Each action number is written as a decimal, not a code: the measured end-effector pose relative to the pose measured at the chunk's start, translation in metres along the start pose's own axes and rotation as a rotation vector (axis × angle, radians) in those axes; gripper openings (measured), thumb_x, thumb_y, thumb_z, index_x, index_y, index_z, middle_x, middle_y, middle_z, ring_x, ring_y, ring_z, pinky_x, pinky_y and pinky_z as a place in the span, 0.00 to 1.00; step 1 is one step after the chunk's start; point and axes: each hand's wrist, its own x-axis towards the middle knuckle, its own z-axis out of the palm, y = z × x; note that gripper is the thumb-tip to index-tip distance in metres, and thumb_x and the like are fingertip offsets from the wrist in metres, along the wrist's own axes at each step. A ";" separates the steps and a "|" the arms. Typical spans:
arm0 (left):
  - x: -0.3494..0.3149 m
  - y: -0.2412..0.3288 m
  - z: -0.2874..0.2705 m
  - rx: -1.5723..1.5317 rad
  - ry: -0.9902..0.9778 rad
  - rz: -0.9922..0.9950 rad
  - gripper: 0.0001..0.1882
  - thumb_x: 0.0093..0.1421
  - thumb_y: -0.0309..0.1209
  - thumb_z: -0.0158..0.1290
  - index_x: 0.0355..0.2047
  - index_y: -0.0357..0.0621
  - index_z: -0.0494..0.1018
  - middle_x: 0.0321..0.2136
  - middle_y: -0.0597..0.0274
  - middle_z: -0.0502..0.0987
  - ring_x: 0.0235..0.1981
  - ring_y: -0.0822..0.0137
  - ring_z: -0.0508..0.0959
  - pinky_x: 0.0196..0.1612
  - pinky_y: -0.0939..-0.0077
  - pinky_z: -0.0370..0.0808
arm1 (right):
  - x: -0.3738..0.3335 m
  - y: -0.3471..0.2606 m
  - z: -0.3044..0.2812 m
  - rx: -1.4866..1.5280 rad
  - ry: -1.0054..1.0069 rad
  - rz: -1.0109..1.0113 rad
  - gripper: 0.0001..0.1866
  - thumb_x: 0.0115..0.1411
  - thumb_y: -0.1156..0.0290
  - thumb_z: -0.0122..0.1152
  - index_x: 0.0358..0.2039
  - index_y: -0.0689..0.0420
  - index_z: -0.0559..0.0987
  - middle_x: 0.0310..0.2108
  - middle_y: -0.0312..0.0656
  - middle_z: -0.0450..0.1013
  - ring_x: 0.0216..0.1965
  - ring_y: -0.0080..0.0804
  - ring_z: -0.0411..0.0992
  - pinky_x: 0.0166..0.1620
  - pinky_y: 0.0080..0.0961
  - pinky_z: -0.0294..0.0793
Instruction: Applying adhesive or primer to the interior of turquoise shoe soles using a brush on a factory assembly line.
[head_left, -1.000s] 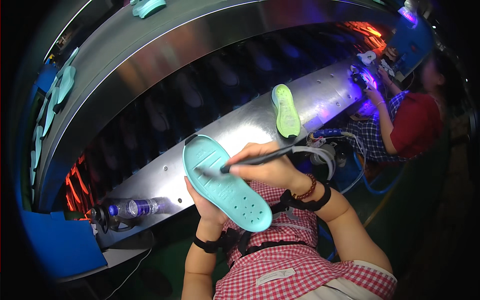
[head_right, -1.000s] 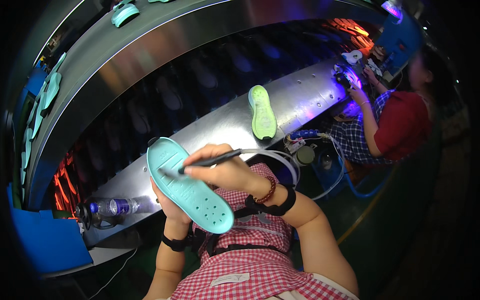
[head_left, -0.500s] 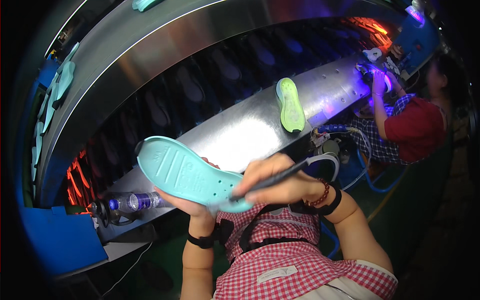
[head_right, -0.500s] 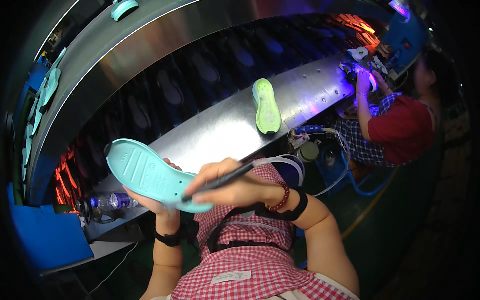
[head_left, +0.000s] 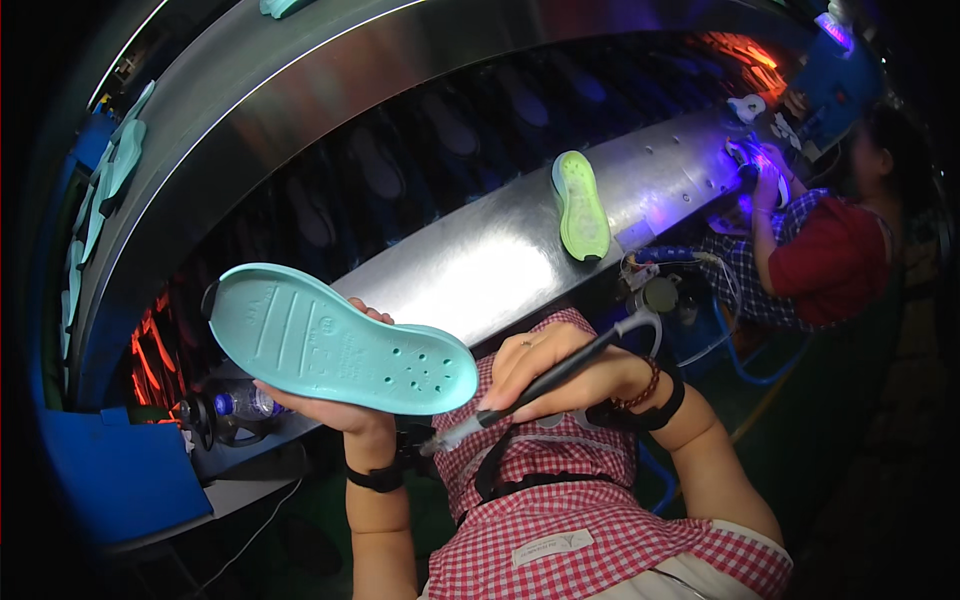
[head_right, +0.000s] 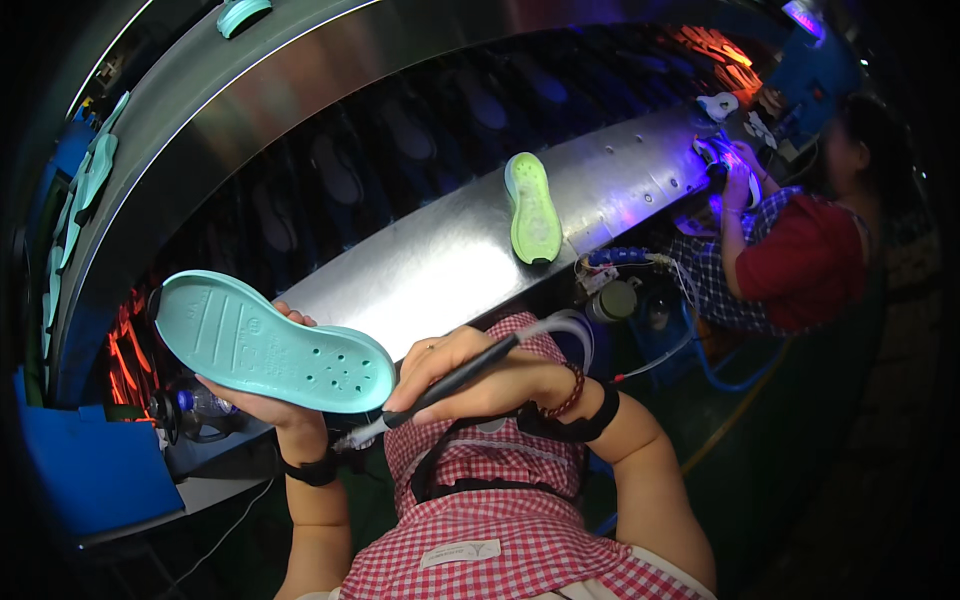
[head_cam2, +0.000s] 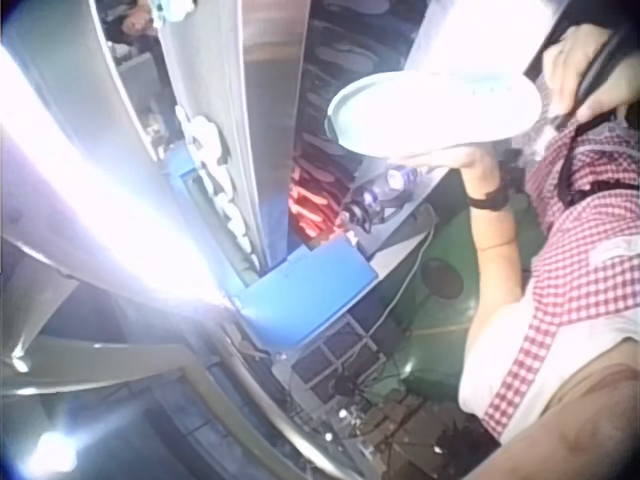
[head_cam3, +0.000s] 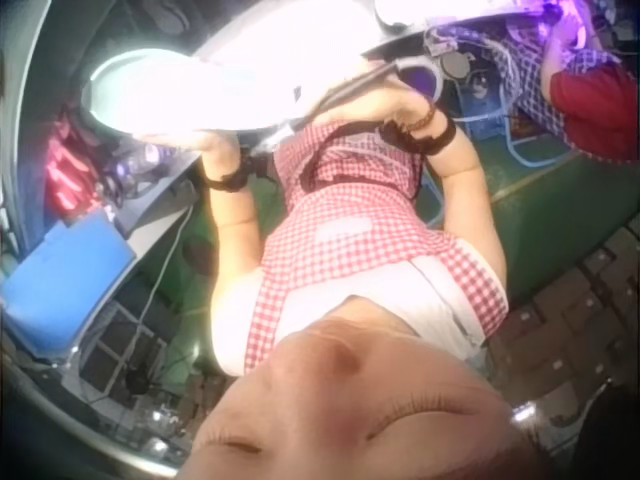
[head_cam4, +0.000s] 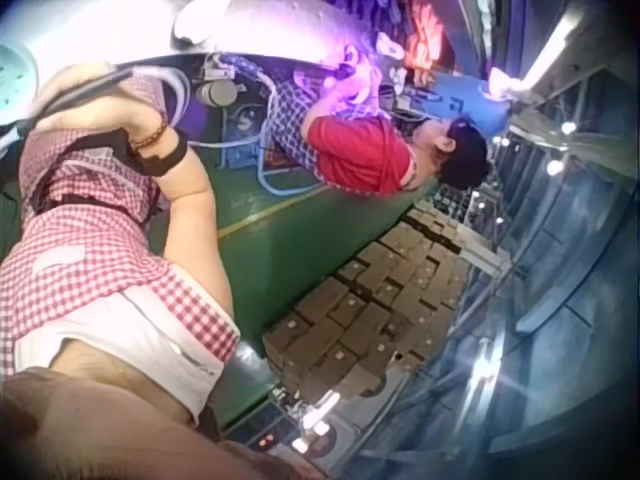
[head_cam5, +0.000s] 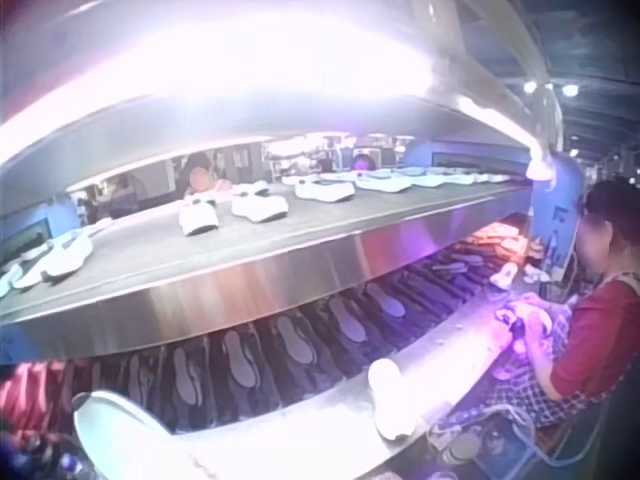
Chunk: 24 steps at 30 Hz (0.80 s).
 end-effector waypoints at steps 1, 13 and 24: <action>0.000 0.002 0.003 0.016 -0.011 0.007 0.46 0.51 0.70 0.22 0.53 0.44 0.60 0.35 0.46 0.71 0.32 0.54 0.73 0.38 0.59 0.72 | -0.001 0.006 -0.003 0.152 0.005 -0.033 0.12 0.46 0.80 0.64 0.34 0.61 0.79 0.34 0.44 0.74 0.40 0.30 0.71 0.45 0.22 0.70; -0.031 -0.021 -0.004 -0.314 -0.125 -0.282 0.37 0.59 0.56 0.33 0.59 0.41 0.52 0.55 0.45 0.59 0.49 0.46 0.67 0.47 0.50 0.69 | 0.002 0.005 0.034 0.262 0.302 0.215 0.11 0.51 0.79 0.60 0.37 0.65 0.76 0.36 0.45 0.75 0.38 0.27 0.73 0.41 0.19 0.73; -0.015 0.011 -0.010 0.190 -0.192 -0.714 0.34 0.55 0.45 0.40 0.56 0.32 0.56 0.45 0.48 0.70 0.42 0.61 0.74 0.45 0.71 0.71 | 0.014 -0.028 0.001 -0.139 -0.244 0.029 0.10 0.48 0.79 0.61 0.34 0.64 0.77 0.34 0.47 0.76 0.37 0.37 0.75 0.41 0.25 0.74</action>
